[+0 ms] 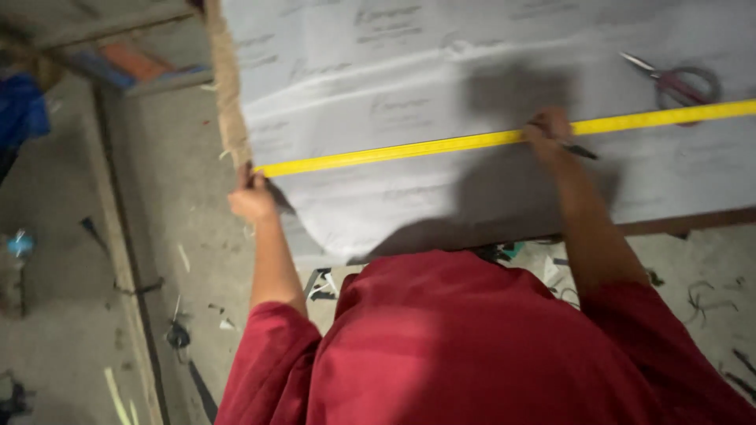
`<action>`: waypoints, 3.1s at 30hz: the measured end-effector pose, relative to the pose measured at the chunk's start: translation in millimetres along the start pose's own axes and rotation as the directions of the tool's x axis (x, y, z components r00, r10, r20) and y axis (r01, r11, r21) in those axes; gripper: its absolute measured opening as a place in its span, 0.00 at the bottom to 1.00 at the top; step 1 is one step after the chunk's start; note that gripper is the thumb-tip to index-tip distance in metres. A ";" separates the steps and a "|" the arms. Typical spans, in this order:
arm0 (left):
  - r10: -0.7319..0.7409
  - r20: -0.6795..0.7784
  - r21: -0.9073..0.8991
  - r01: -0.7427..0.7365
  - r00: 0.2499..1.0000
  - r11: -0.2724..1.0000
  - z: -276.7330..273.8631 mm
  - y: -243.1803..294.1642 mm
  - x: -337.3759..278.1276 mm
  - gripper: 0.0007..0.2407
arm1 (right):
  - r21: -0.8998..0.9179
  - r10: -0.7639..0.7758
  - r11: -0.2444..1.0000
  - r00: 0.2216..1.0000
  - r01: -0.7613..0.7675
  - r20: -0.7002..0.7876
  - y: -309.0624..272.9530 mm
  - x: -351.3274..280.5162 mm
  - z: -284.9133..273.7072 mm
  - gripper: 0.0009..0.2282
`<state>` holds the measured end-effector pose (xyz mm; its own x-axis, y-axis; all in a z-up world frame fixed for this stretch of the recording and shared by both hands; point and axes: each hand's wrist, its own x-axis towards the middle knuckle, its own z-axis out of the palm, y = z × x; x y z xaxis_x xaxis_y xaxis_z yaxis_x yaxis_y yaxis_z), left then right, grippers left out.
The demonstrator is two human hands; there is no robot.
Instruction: Measuring, marking, and cutting upholstery material using a ruler, pen, and scissors on a work surface.
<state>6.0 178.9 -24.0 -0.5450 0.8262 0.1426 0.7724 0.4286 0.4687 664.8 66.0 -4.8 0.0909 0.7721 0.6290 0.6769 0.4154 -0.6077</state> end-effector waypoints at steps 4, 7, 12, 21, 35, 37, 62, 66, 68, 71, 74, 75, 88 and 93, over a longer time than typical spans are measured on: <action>0.036 -0.059 0.045 -0.033 0.998 0.998 8.9 -9.1 6.6 0.14 | -0.040 0.498 0.863 0.837 -0.503 0.227 -24.3 24.6 5.9 0.05; 0.026 -0.073 0.082 -0.020 0.997 0.996 5.7 -9.0 4.0 0.13 | -0.059 0.544 0.836 0.809 -0.546 0.222 -2.4 21.4 25.6 0.04; 0.021 -0.093 0.137 -0.008 0.995 0.991 -1.4 -7.1 -0.6 0.13 | -0.126 0.665 0.736 0.674 -0.665 0.321 -20.6 46.2 37.7 0.03; 0.039 -0.106 0.124 -0.025 0.994 0.992 -0.6 -5.8 -3.6 0.13 | -0.313 0.715 0.698 0.612 -0.644 0.337 0.8 32.8 49.3 0.04; 0.348 0.090 -0.301 -0.308 0.933 0.903 -7.0 77.9 -96.5 0.29 | -0.048 0.461 0.874 0.797 -0.483 0.390 -189.0 38.6 -7.8 0.10; 0.457 0.098 -0.397 -0.386 0.884 0.833 10.1 106.2 -105.0 0.32 | -0.303 0.289 0.935 0.893 -0.186 0.344 -165.6 -47.9 -19.0 0.09; 0.933 0.360 -0.494 -0.843 0.024 0.212 102.6 264.8 -282.9 0.32 | 0.436 0.989 -0.025 -0.086 -0.900 -0.120 -374.3 -297.3 -61.3 0.16; 0.928 0.371 -0.506 -0.830 0.037 0.236 97.3 266.1 -281.6 0.33 | 0.394 0.983 0.008 -0.064 -0.919 -0.169 -361.9 -304.2 -52.4 0.13; 0.915 0.403 -0.518 -0.822 0.010 0.237 98.3 266.6 -278.4 0.39 | 0.335 0.971 0.059 -0.023 -0.940 -0.238 -351.8 -311.4 -47.1 0.11; 0.908 0.419 -0.503 -0.827 0.022 0.253 106.0 264.7 -277.5 0.41 | 0.296 0.979 0.073 0.012 -0.952 -0.202 -349.4 -316.3 -49.4 0.13; 0.901 0.433 -0.489 -0.830 0.035 0.268 111.2 263.6 -279.5 0.43 | -0.116 0.977 -0.104 -0.080 -0.988 -0.198 -316.2 -344.0 -52.5 0.18; 0.901 0.432 -0.487 -0.829 0.046 0.275 114.9 262.7 -281.1 0.43 | -0.124 0.978 -0.097 -0.072 -0.987 -0.195 -300.6 -349.1 -55.1 0.18; 0.880 0.472 -0.437 -0.854 0.050 0.283 116.2 267.1 -281.3 0.47 | 0.274 0.745 0.633 0.666 -0.724 0.038 -105.4 -6.5 20.0 0.11; 0.898 0.435 -0.443 -0.854 0.059 0.271 111.9 266.5 -279.9 0.47 | -0.053 0.636 0.771 0.767 -0.634 0.082 -0.9 51.5 94.9 0.17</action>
<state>400.9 102.8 -36.6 0.8037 0.5929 0.0501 0.5303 -0.7519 0.3917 599.6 151.0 -17.9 0.4404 0.8960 0.0559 0.5029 -0.1947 -0.8421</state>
